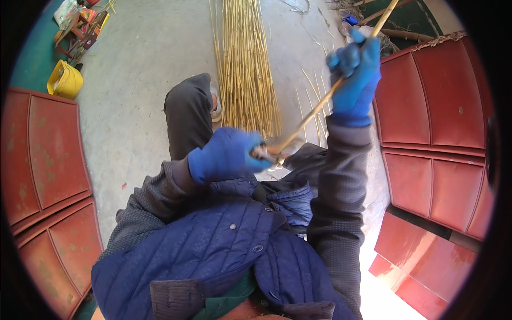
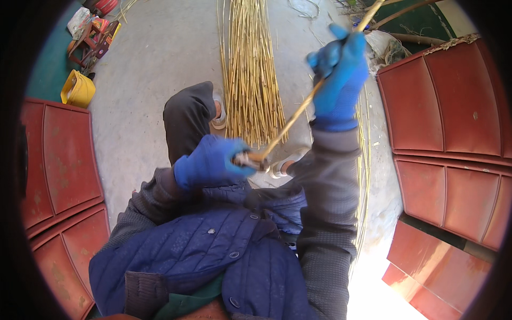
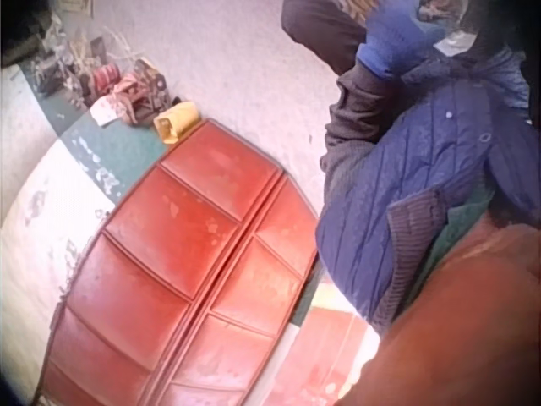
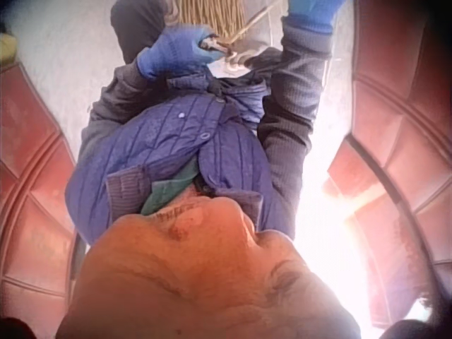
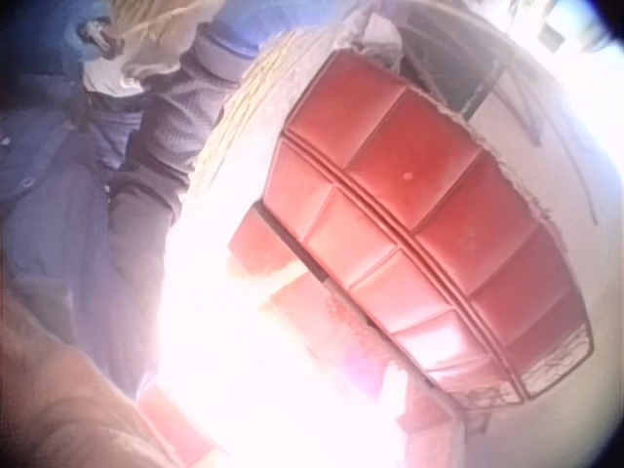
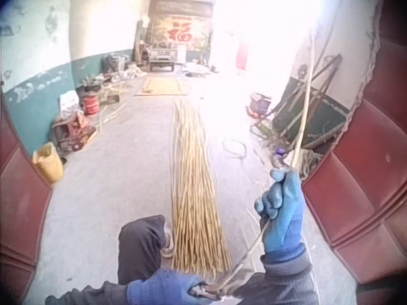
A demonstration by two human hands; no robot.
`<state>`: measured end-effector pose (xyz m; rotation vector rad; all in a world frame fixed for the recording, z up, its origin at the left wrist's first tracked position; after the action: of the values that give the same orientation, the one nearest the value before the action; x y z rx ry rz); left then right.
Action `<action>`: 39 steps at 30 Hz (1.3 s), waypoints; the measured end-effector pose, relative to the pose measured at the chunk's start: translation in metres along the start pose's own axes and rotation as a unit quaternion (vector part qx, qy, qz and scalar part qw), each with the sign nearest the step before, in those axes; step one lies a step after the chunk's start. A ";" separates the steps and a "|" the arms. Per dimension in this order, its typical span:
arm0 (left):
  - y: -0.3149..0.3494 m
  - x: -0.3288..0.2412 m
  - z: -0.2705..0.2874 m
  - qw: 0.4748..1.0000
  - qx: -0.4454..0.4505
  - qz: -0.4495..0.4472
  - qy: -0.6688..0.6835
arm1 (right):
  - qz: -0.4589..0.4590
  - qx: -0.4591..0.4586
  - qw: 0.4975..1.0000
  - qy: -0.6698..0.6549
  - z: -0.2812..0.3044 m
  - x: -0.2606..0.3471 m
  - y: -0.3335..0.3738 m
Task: The person sits on the floor and uses a handheld peeling tool to strip the outer layer from thin bamboo sticks. They handle the sticks one at a time, peeling them lengthwise and placing the finished pieces into a pile on the floor.
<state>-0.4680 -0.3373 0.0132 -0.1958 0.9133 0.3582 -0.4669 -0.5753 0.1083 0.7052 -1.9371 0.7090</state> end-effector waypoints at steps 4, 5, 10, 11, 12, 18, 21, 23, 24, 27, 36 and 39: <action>-0.015 0.008 0.020 0.996 -0.068 -0.059 0.020 | -0.026 0.069 0.997 -0.016 0.007 -0.040 0.044; -0.015 0.010 0.021 0.996 -0.070 -0.046 0.016 | -0.021 0.087 0.995 -0.041 0.010 -0.037 0.044; -0.003 0.003 0.011 1.000 0.007 -0.016 -0.018 | -0.002 0.074 0.996 -0.041 -0.023 0.047 -0.023; -0.005 0.000 0.011 0.999 0.026 -0.004 -0.034 | 0.035 0.116 0.990 -0.071 -0.034 0.064 -0.038; -0.009 -0.005 0.019 0.997 -0.042 -0.058 -0.037 | 0.053 0.128 0.985 -0.106 -0.044 0.073 -0.048; -0.086 -0.021 0.087 0.978 -0.145 -0.108 0.106 | 0.014 0.040 0.998 -0.052 -0.052 0.034 -0.035; -0.105 -0.043 0.098 0.973 -0.108 -0.101 0.175 | 0.075 0.152 0.985 0.044 -0.025 0.045 -0.042; -0.119 -0.053 0.105 0.969 -0.133 -0.059 0.201 | 0.294 0.091 0.887 0.343 -0.013 0.054 -0.028; -0.125 -0.056 0.107 0.963 -0.147 -0.038 0.223 | 0.269 0.077 0.910 0.304 -0.007 0.046 -0.002; -0.141 -0.052 0.110 0.956 -0.174 -0.056 0.228 | 0.185 0.068 0.902 0.384 0.020 0.005 0.059; -0.146 -0.001 0.047 0.890 -0.226 0.027 0.396 | 0.220 0.086 0.788 0.569 0.056 -0.042 0.073; -0.148 0.025 0.087 0.838 -0.326 0.003 0.437 | 0.150 0.137 0.763 0.613 0.069 -0.036 0.118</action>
<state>-0.3332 -0.4413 0.0469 -1.0545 1.6712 0.5959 -0.5756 -0.5391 0.0258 -0.0265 -0.7002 1.2515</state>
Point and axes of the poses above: each hand's wrist, its own y-axis away from the middle knuckle, its own z-axis out of the back of the hand, x = y × z, the point moved 2 cm from there along -y, towards the middle knuckle, and after that the axes turned 3 degrees about -z, right-handed, at the moved point
